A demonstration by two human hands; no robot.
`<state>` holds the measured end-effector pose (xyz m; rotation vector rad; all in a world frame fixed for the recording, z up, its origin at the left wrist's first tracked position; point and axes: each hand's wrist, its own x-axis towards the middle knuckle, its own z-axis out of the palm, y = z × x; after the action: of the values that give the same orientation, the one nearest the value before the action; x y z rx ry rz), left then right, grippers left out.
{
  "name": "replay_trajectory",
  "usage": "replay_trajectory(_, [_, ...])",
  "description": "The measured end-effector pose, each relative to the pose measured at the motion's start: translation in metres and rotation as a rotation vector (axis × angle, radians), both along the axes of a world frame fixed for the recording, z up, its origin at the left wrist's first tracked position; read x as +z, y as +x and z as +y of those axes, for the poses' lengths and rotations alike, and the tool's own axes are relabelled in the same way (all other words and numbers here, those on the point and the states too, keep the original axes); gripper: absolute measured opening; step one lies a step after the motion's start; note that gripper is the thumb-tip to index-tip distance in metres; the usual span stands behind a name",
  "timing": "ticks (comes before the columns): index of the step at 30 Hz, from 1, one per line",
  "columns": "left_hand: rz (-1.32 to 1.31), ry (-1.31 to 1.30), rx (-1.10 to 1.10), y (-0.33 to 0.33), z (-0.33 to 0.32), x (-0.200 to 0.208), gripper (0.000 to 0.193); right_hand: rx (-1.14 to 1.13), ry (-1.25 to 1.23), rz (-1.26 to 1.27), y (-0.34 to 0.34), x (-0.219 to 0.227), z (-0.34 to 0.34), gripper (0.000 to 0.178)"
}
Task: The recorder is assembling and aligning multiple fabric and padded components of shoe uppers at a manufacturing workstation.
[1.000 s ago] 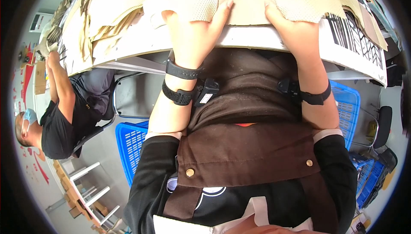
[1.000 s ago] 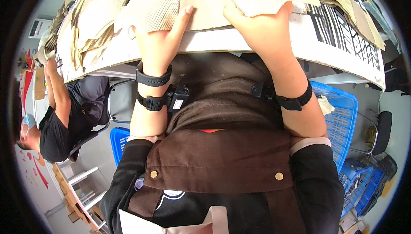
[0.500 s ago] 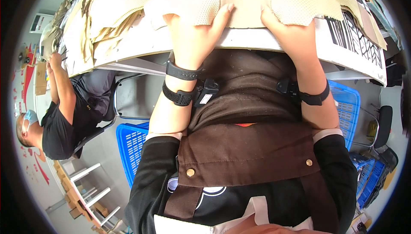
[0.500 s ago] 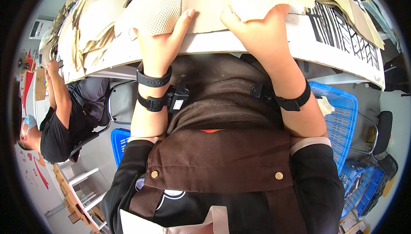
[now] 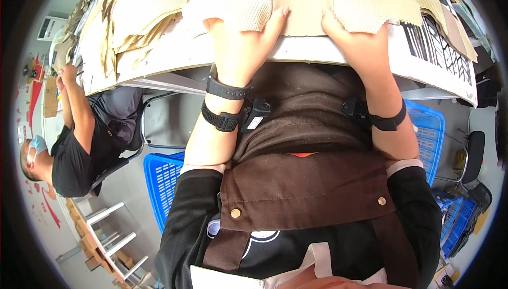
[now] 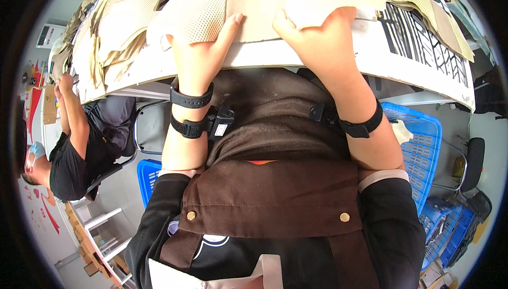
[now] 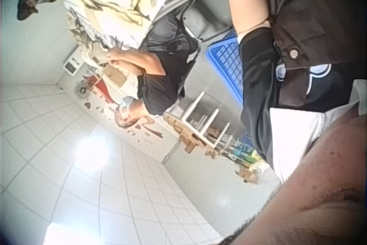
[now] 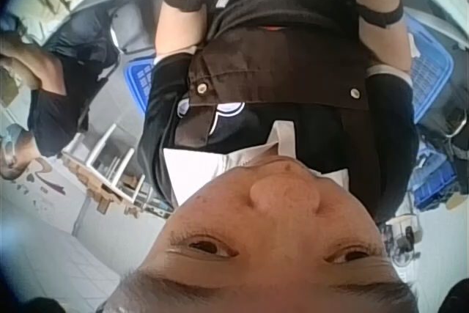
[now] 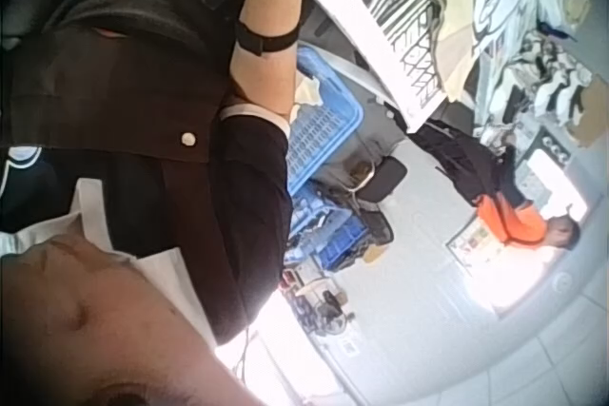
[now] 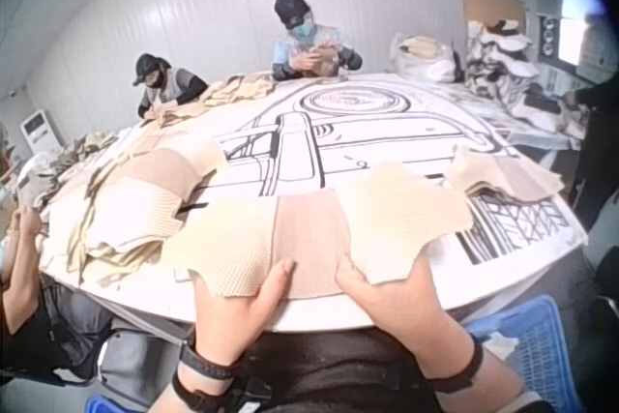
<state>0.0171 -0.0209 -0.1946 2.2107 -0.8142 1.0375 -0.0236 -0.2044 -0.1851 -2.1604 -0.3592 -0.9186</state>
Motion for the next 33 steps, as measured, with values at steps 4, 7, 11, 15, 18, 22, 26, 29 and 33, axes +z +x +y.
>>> replay_trajectory(4, [-0.08,0.037,0.063,0.0,-0.001,-0.002,0.033,0.009,-0.015,0.025,0.001,-0.002,0.0,0.02])
replay_trajectory(7, [-0.048,0.052,0.118,-0.001,0.0,-0.003,0.035,0.005,-0.135,-0.01,0.002,-0.004,-0.005,0.02])
replay_trajectory(11, [-0.131,0.055,0.15,0.007,0.002,-0.01,0.035,0.034,0.105,0.035,0.002,-0.01,0.0,0.023])
replay_trajectory(15, [-0.115,0.033,0.118,0.008,0.003,-0.011,0.034,-0.002,-0.078,-0.055,0.005,-0.014,-0.003,0.026])
replay_trajectory(18, [-0.145,0.024,0.133,0.007,0.002,-0.009,0.033,-0.067,0.018,0.038,0.004,-0.013,-0.002,0.025])
replay_trajectory(22, [-0.144,0.047,0.145,0.005,0.001,-0.009,0.032,-0.078,-0.145,0.048,0.006,-0.016,-0.007,0.023])
replay_trajectory(26, [-0.128,0.122,0.127,0.0,0.0,-0.002,0.031,-0.209,-0.365,-0.053,0.009,-0.017,-0.01,0.022])
replay_trajectory(29, [-0.132,0.118,0.147,0.003,0.003,-0.009,0.031,-0.128,-0.28,-0.081,0.006,-0.007,-0.004,0.022])
replay_trajectory(33, [-0.125,0.042,0.106,0.005,0.003,-0.009,0.033,-0.203,-0.239,0.035,0.005,-0.017,-0.007,0.024])
